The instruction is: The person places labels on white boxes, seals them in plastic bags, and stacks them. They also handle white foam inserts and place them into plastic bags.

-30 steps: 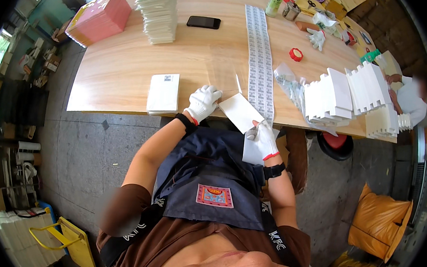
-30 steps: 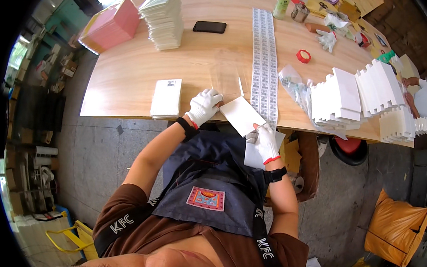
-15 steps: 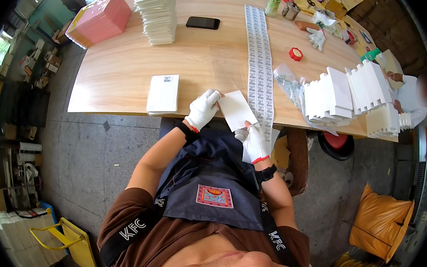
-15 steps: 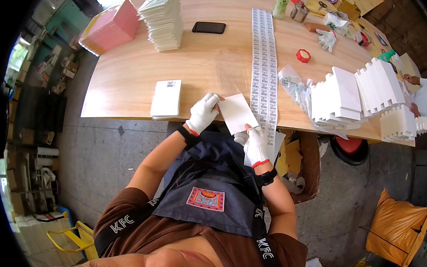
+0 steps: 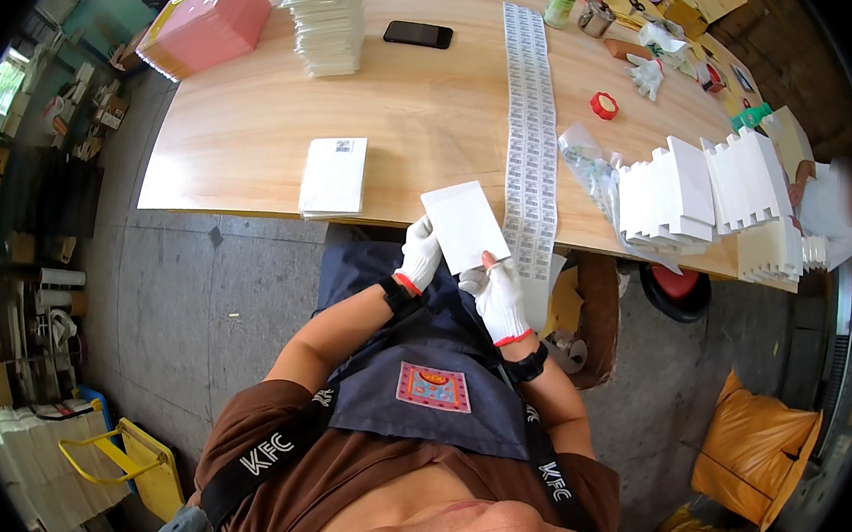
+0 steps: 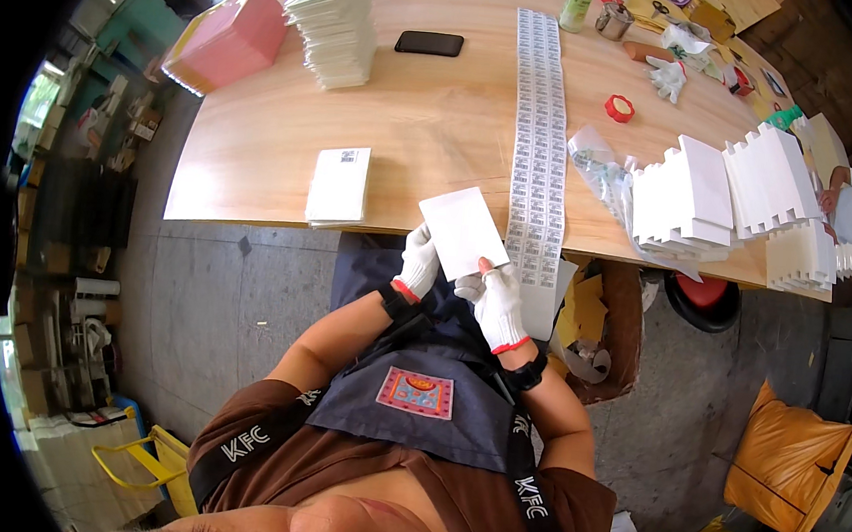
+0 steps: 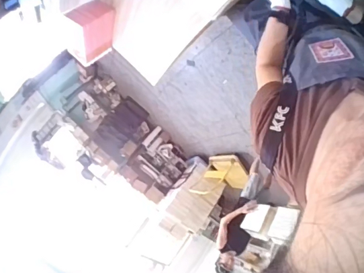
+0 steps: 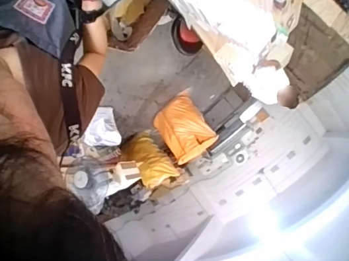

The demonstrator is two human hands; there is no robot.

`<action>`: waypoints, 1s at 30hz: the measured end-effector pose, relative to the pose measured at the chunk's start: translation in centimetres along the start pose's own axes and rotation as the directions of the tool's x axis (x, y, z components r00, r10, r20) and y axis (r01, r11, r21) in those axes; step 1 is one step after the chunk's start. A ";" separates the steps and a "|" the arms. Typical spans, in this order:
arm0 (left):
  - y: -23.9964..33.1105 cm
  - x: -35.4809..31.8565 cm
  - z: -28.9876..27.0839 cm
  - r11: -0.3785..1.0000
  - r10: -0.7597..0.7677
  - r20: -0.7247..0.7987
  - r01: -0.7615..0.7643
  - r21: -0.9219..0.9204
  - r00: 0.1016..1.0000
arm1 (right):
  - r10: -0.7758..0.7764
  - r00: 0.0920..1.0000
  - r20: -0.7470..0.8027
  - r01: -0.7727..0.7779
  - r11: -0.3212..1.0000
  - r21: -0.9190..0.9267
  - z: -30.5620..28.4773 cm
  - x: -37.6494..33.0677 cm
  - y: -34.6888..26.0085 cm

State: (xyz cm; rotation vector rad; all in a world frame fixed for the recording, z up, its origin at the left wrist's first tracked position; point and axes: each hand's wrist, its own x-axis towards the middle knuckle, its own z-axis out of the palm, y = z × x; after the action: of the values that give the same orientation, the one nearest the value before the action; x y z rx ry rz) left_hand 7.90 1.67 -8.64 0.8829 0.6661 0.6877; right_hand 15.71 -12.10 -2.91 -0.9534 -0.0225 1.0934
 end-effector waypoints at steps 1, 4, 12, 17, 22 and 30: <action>-0.1 -0.3 -0.1 0.998 -0.052 -0.001 0.052 0.023 0.999 | -0.005 1.000 -0.025 0.005 1.000 -0.009 0.1 0.0 0.3; -0.8 -2.3 -0.5 0.987 -0.150 0.014 0.149 0.059 0.989 | 0.053 0.994 -0.093 -0.052 0.999 0.006 -1.0 0.8 1.6; -1.3 -3.4 -2.6 0.956 -0.208 0.107 0.180 0.230 0.972 | 0.054 0.998 -0.020 -0.039 0.886 0.463 -1.1 1.6 4.4; -1.7 -3.6 -3.4 0.951 -0.264 0.149 0.232 0.206 0.953 | 0.053 0.998 0.022 -0.055 0.799 0.599 0.8 4.1 4.3; -0.2 -4.0 -2.4 0.899 -0.297 0.130 0.231 0.372 0.946 | -0.081 0.996 0.044 0.038 0.793 0.608 2.5 6.1 4.6; -1.0 -3.1 -4.3 0.927 -0.352 0.144 0.323 0.190 0.925 | 0.237 0.955 0.181 -0.297 0.719 0.628 0.3 6.7 3.8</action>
State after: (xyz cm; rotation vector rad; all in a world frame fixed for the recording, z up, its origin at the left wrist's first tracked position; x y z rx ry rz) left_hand 3.04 0.80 -10.77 0.9379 0.7011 0.2424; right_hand 16.14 -6.37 -8.07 -0.2696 0.4197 1.2869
